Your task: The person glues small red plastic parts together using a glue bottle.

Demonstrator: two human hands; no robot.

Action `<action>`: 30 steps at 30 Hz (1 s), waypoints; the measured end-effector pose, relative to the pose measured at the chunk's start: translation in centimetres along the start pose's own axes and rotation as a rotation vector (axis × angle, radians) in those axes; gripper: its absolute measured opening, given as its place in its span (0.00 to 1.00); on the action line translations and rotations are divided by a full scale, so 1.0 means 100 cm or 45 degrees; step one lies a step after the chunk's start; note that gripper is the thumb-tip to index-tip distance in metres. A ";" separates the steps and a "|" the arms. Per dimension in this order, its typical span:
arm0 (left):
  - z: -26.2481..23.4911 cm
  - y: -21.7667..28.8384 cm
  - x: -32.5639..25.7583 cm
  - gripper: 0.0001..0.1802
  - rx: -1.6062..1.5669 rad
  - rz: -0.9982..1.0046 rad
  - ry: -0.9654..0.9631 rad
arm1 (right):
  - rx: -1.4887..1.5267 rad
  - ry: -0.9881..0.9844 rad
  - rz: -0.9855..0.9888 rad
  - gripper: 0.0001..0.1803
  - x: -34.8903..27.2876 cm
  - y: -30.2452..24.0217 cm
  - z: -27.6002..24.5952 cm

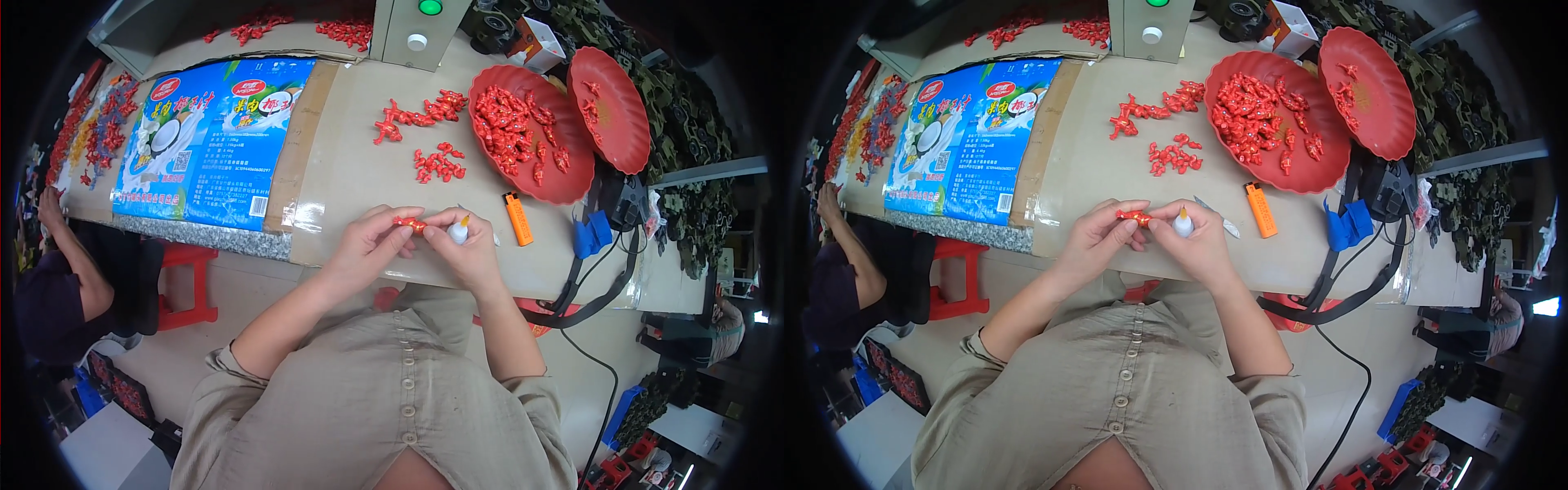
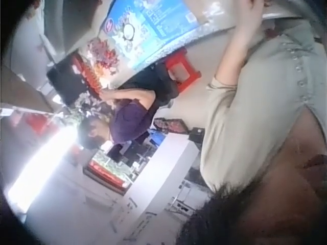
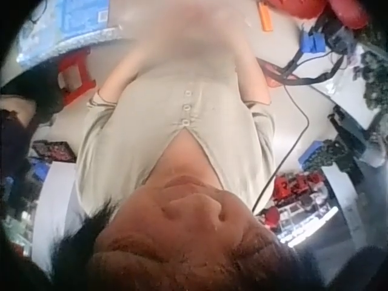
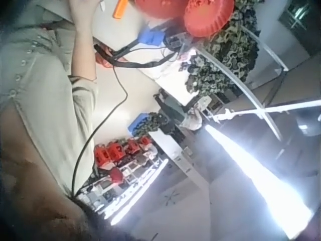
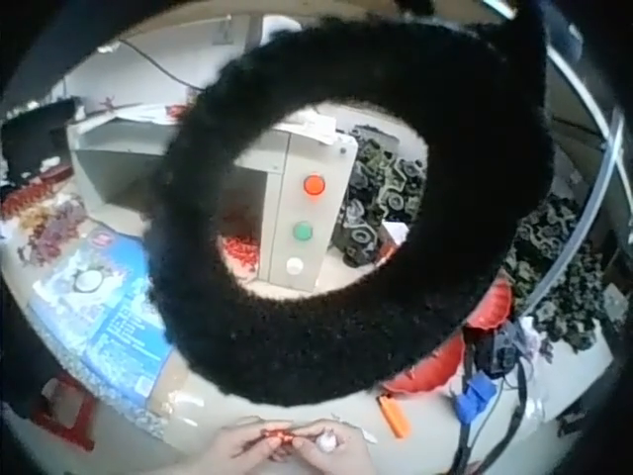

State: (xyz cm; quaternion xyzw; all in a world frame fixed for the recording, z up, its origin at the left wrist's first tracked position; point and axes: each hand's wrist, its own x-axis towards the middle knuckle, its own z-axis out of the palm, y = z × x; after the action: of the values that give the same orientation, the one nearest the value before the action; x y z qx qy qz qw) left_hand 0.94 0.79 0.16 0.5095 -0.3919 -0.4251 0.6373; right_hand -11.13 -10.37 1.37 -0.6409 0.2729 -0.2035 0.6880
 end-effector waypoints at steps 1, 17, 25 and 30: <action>0.001 0.001 0.000 0.14 0.036 0.003 0.007 | -0.009 -0.005 0.026 0.03 0.000 -0.001 0.000; 0.002 0.001 0.000 0.12 0.239 0.079 0.057 | 0.013 -0.122 0.253 0.04 0.009 -0.015 -0.006; 0.001 -0.003 -0.001 0.12 0.254 0.082 0.072 | -0.012 -0.128 0.264 0.04 0.010 -0.017 -0.003; 0.003 -0.002 -0.001 0.12 0.278 0.102 0.083 | -0.027 -0.136 0.281 0.04 0.011 -0.020 -0.005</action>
State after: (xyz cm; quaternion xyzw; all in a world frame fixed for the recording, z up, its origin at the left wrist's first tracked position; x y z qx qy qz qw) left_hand 0.62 0.77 -0.04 0.5733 -0.4350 -0.3375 0.6069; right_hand -10.50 -11.67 3.18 -0.6243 0.3067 -0.0892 0.7129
